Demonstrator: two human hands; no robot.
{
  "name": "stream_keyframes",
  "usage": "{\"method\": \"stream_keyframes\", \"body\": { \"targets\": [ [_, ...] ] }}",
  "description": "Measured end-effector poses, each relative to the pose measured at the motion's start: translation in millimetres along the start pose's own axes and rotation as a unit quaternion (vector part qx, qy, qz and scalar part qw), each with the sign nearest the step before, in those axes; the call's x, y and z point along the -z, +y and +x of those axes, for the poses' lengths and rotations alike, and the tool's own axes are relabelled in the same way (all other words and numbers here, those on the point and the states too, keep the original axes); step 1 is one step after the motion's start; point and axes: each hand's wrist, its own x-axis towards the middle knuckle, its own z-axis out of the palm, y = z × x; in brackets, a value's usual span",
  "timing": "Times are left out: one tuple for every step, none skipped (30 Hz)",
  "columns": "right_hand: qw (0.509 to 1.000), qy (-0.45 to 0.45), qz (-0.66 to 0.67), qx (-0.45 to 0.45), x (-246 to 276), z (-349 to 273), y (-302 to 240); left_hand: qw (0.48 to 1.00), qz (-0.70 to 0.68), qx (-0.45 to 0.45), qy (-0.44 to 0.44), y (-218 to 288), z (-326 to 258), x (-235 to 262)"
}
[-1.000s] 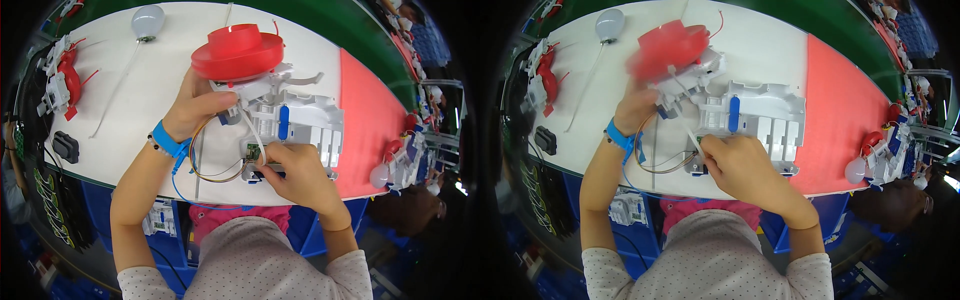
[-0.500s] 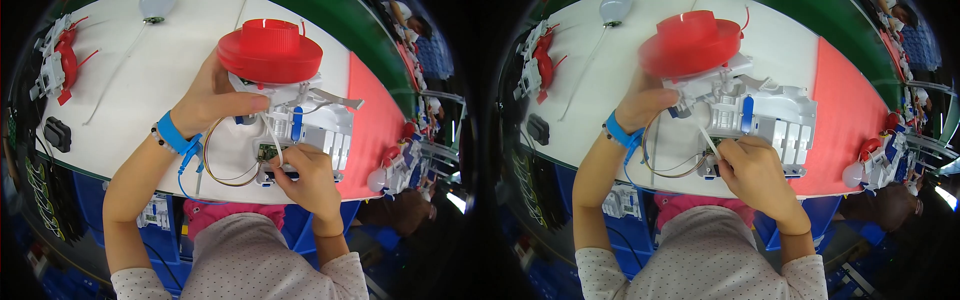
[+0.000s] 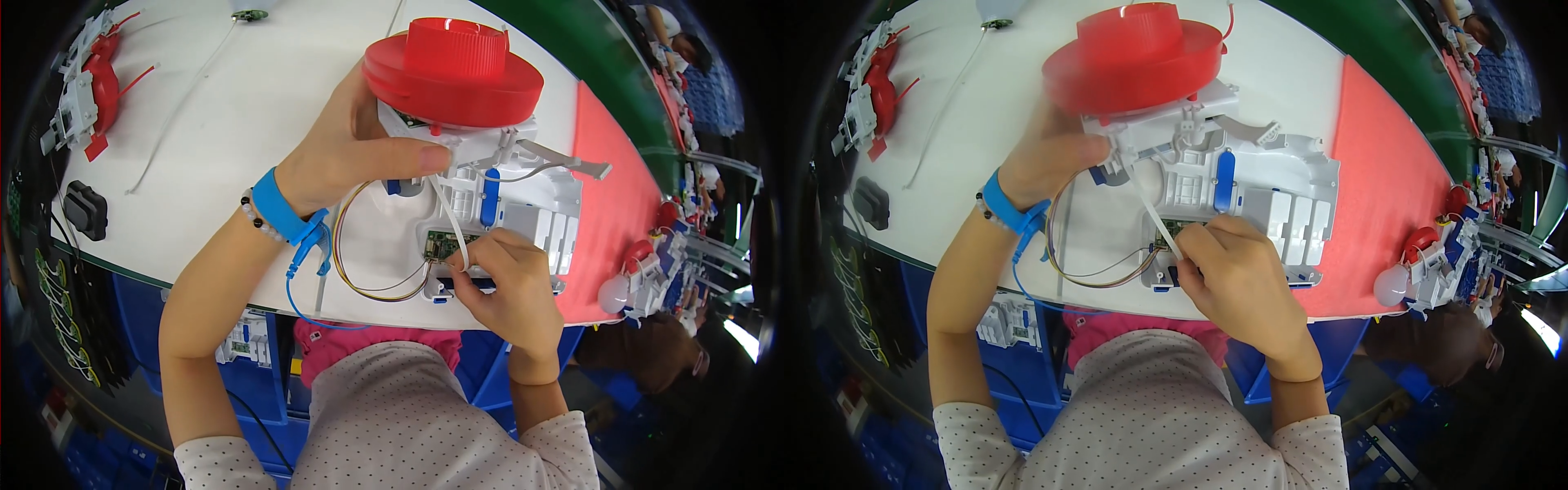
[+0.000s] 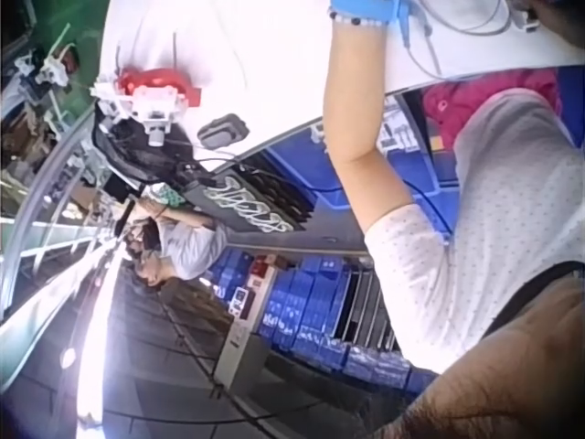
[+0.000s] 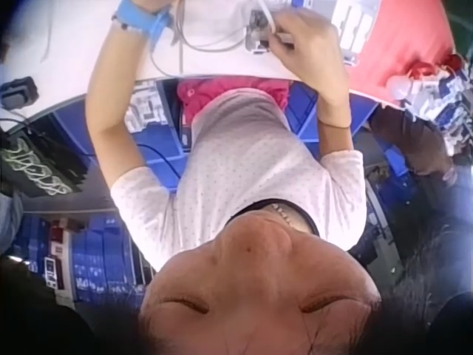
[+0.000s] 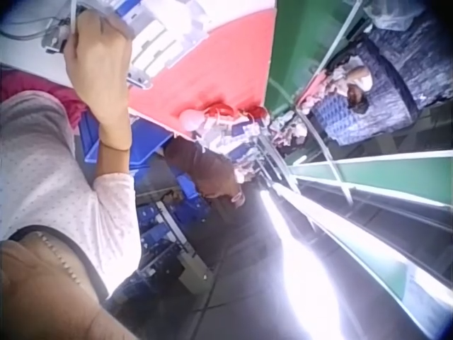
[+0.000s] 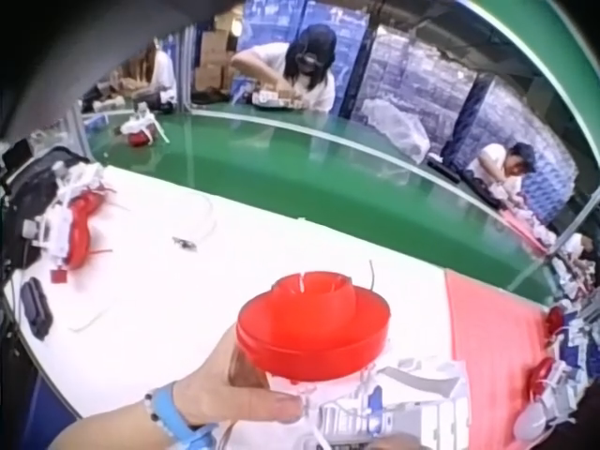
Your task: Assembling a mechanical toy on a factory production line by connecting wires to a circuit board and fitting plastic parts.
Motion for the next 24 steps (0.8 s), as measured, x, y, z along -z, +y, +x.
{"method": "stream_keyframes", "body": {
  "targets": [
    [1.000,0.002,0.001,0.001,-0.5,0.0,0.1,1.000,0.003,0.002,0.001,0.0,-0.2,0.5],
    [1.000,0.004,0.001,0.002,-0.5,-0.2,0.1,1.000,0.006,0.003,0.001,0.1,0.0,0.6],
    [1.000,0.004,0.001,0.001,-0.6,-0.5,0.3,1.000,0.005,0.003,0.000,-0.3,0.1,0.7],
    [1.000,0.005,0.003,0.000,-0.7,-0.9,0.7,1.000,0.001,-0.001,-0.001,-1.1,0.2,0.9],
    [1.000,0.004,0.005,0.000,-1.0,-1.2,1.0,1.000,-0.003,-0.005,-0.002,-1.9,0.2,1.0],
    [1.000,0.004,0.005,-0.001,-1.2,-1.3,1.2,1.000,-0.003,-0.005,-0.003,-2.2,0.5,0.7],
    [1.000,0.006,0.001,-0.001,-1.3,-1.5,1.4,1.000,-0.008,-0.004,-0.004,-2.2,0.9,0.2],
    [1.000,0.008,-0.002,-0.001,-1.4,-1.5,1.1,1.000,-0.011,-0.003,-0.004,-1.6,0.7,-0.2],
    [1.000,0.007,-0.002,-0.001,-1.1,-1.6,0.7,1.000,-0.012,-0.003,-0.004,-1.2,0.7,-0.3],
    [1.000,0.006,-0.001,0.000,-0.5,-1.7,0.2,1.000,-0.008,-0.005,-0.007,-0.8,0.9,-0.2],
    [1.000,0.004,0.000,0.002,-0.7,-1.5,0.0,1.000,-0.004,-0.008,-0.009,-0.9,0.7,0.5],
    [1.000,0.003,0.001,0.002,-1.3,-0.8,-0.4,1.000,-0.003,-0.008,-0.008,-1.2,0.7,1.0],
    [1.000,0.004,-0.007,0.005,-2.3,0.4,-1.1,1.000,-0.003,-0.012,-0.012,-1.6,0.8,1.6],
    [1.000,0.005,-0.014,0.008,-3.0,1.0,-1.4,1.000,-0.004,-0.016,-0.017,-2.4,1.0,1.8],
    [1.000,0.005,-0.015,0.008,-3.4,1.3,-1.6,1.000,-0.005,-0.016,-0.016,-2.4,0.9,1.6],
    [1.000,0.005,-0.017,0.006,-3.8,1.5,-1.9,1.000,-0.007,-0.010,-0.016,-1.7,0.9,1.4],
    [1.000,0.004,-0.019,0.003,-3.9,1.9,-2.7,1.000,-0.010,-0.004,-0.016,-0.6,0.7,1.1],
    [1.000,0.004,-0.018,0.003,-4.0,2.8,-4.0,1.000,-0.010,-0.003,-0.015,0.3,0.7,1.3],
    [1.000,0.005,-0.015,0.001,-4.1,4.0,-5.6,1.000,-0.007,0.002,-0.017,1.1,0.5,1.8],
    [1.000,0.006,-0.012,-0.002,-4.4,4.2,-6.6,1.000,-0.005,0.008,-0.019,1.0,0.3,1.9],
    [1.000,0.006,-0.012,-0.003,-4.9,4.4,-6.6,1.000,-0.006,0.008,-0.019,0.4,-0.1,2.4],
    [1.000,0.000,-0.018,0.009,-5.4,5.0,-6.2,1.000,-0.003,0.011,-0.011,-0.7,-0.4,3.2],
    [0.999,-0.005,-0.027,0.020,-4.0,5.0,-6.3,1.000,-0.003,0.012,-0.006,-1.6,0.1,2.7],
    [0.999,-0.004,-0.030,0.018,-3.1,4.5,-6.5,1.000,-0.004,0.011,-0.009,-3.5,0.6,2.3]
  ]
}}
